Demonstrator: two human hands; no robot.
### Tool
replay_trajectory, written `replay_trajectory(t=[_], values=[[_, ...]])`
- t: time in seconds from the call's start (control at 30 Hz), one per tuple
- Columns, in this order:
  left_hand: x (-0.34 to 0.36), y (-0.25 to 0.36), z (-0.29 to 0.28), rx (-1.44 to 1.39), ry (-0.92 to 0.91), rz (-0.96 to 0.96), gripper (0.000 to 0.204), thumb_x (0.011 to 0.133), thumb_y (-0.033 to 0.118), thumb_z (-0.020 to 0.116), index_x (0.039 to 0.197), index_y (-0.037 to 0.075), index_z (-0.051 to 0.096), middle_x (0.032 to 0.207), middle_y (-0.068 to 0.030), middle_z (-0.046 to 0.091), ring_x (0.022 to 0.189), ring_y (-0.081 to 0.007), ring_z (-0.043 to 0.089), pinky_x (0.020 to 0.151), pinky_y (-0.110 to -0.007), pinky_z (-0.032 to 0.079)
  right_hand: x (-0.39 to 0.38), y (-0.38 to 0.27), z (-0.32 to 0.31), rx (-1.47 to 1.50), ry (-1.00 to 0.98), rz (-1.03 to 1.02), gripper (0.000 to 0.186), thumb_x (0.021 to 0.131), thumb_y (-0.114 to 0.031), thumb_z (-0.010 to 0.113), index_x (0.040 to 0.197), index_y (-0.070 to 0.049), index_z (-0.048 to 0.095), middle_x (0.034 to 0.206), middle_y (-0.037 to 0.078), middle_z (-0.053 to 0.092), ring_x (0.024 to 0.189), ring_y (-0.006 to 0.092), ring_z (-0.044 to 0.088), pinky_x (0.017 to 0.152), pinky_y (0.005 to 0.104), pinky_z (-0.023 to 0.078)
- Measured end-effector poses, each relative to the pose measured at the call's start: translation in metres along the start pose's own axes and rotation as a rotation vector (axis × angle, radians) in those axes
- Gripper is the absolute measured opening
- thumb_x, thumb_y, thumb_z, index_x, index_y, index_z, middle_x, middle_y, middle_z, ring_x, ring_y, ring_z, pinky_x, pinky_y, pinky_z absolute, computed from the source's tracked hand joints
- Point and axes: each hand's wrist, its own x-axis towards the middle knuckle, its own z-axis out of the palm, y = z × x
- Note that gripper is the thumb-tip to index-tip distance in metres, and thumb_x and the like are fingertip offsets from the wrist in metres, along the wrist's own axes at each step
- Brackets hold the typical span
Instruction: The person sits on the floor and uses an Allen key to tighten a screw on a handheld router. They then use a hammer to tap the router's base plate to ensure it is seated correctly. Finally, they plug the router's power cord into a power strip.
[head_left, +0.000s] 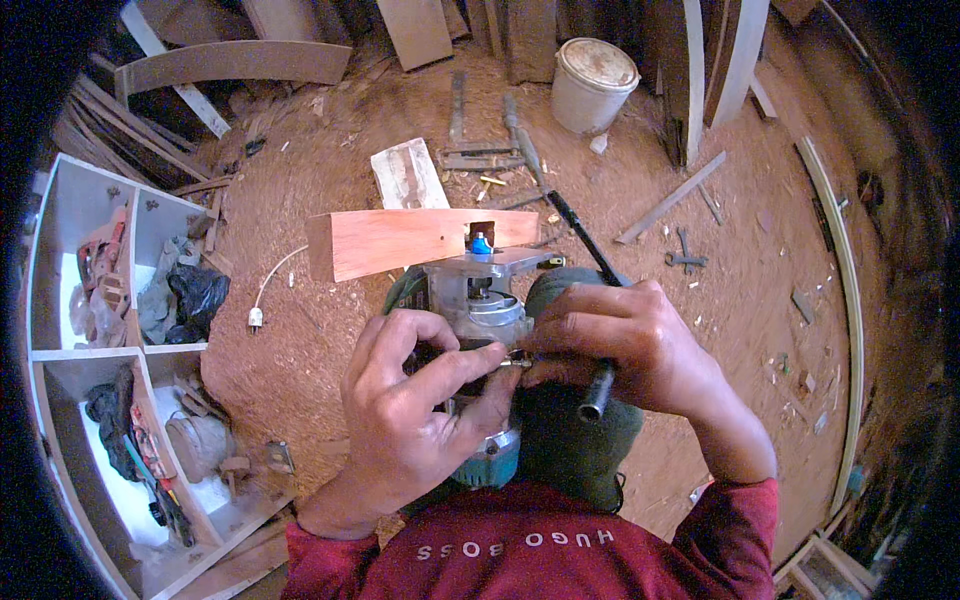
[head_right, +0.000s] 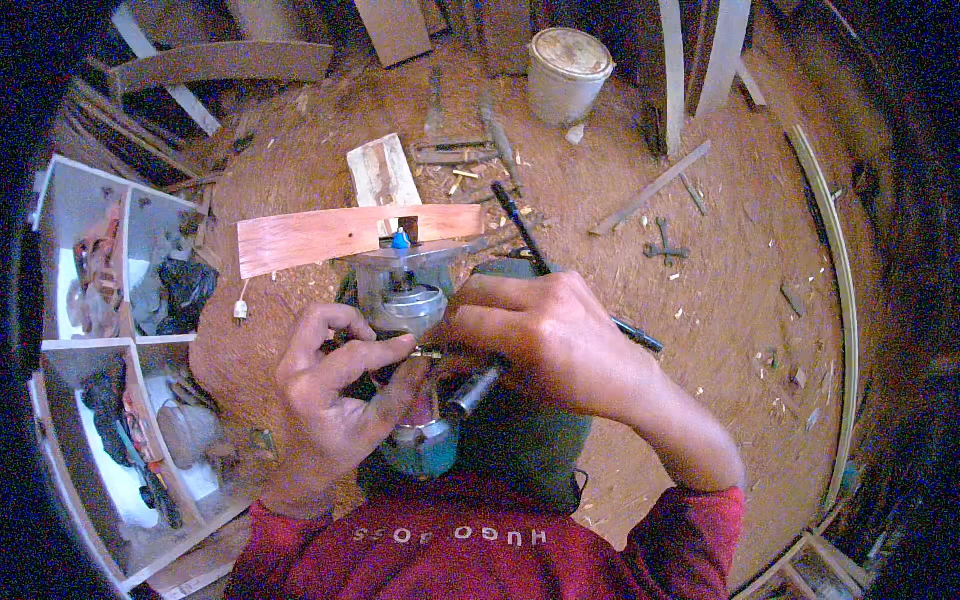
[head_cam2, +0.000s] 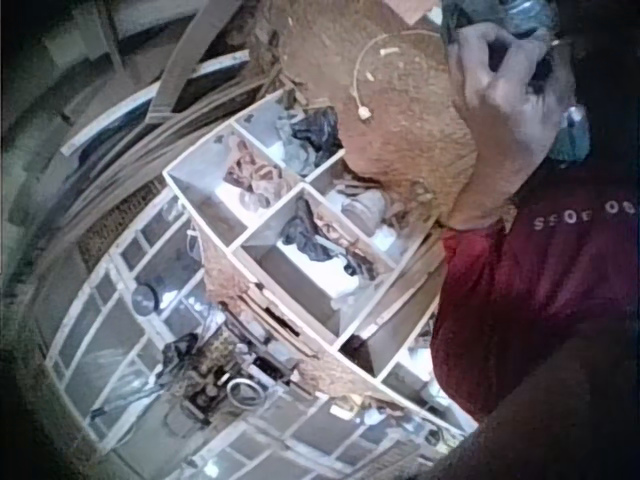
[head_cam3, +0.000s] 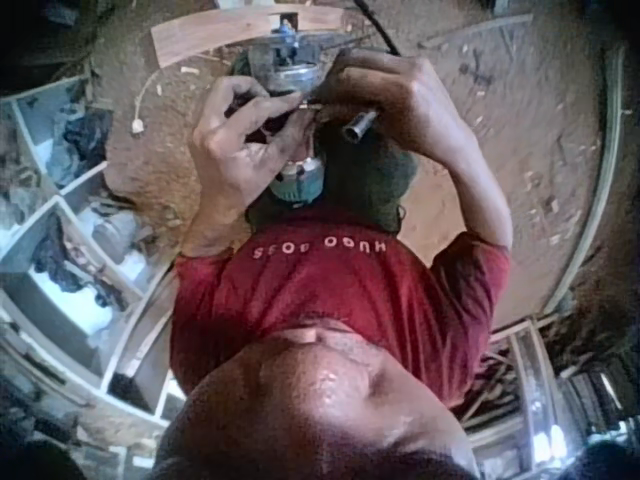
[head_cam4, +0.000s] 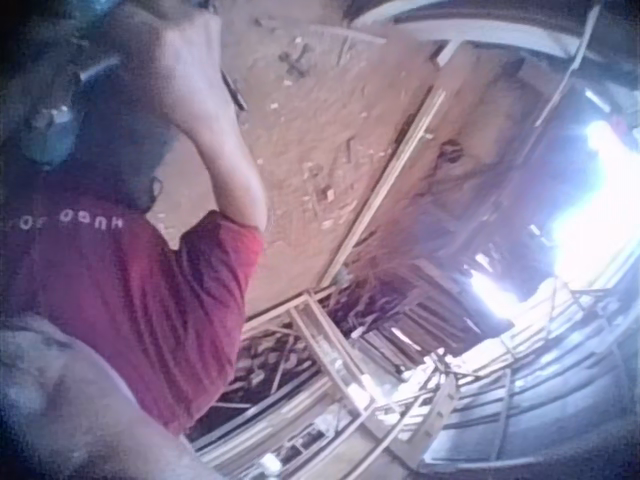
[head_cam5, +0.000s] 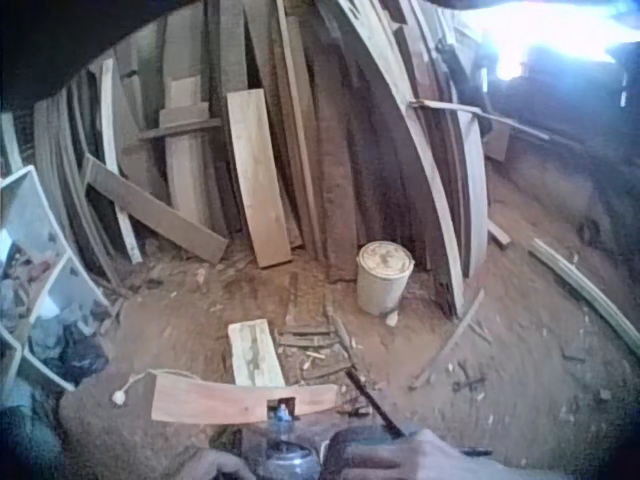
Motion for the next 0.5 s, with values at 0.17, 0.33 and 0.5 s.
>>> replay_trajectory(t=[0.17,0.33,0.5], values=[[0.004,0.011,0.01,0.048,0.009,-0.052,0.017,0.069,0.013,0.08,0.084,0.008,0.073,0.081,-0.0067,0.056,0.073,-0.0245,0.057,0.062,-0.035,0.046,-0.017,0.015,-0.026,0.044,0.381,0.07,0.02,0.07,-0.01,0.085,0.086,-0.007,0.073,0.08,0.008,0.069,0.069,0.021,0.066,0.064,0.0314,0.052],[-0.002,0.004,0.011,0.007,0.077,-0.092,0.016,0.072,0.012,0.078,0.084,0.005,0.071,0.083,-0.0094,0.057,0.075,-0.024,0.058,0.064,-0.035,0.047,-0.042,0.002,-0.063,0.69,1.161,0.494,0.037,0.098,-0.039,0.059,0.102,-0.001,0.061,0.061,-0.004,0.044,0.046,0.0036,0.036,0.037,0.0205,0.025],[0.003,0.01,0.009,0.059,0.054,-0.099,0.021,0.081,0.011,0.071,0.102,0.006,0.074,0.087,-0.0107,0.053,0.078,-0.0226,0.056,0.068,-0.035,0.048,-0.065,0.031,-0.019,1.001,1.351,0.58,0.026,0.099,-0.03,0.059,0.102,-0.005,0.056,0.078,-0.002,0.048,0.057,0.0027,0.037,0.041,0.0178,0.027]])
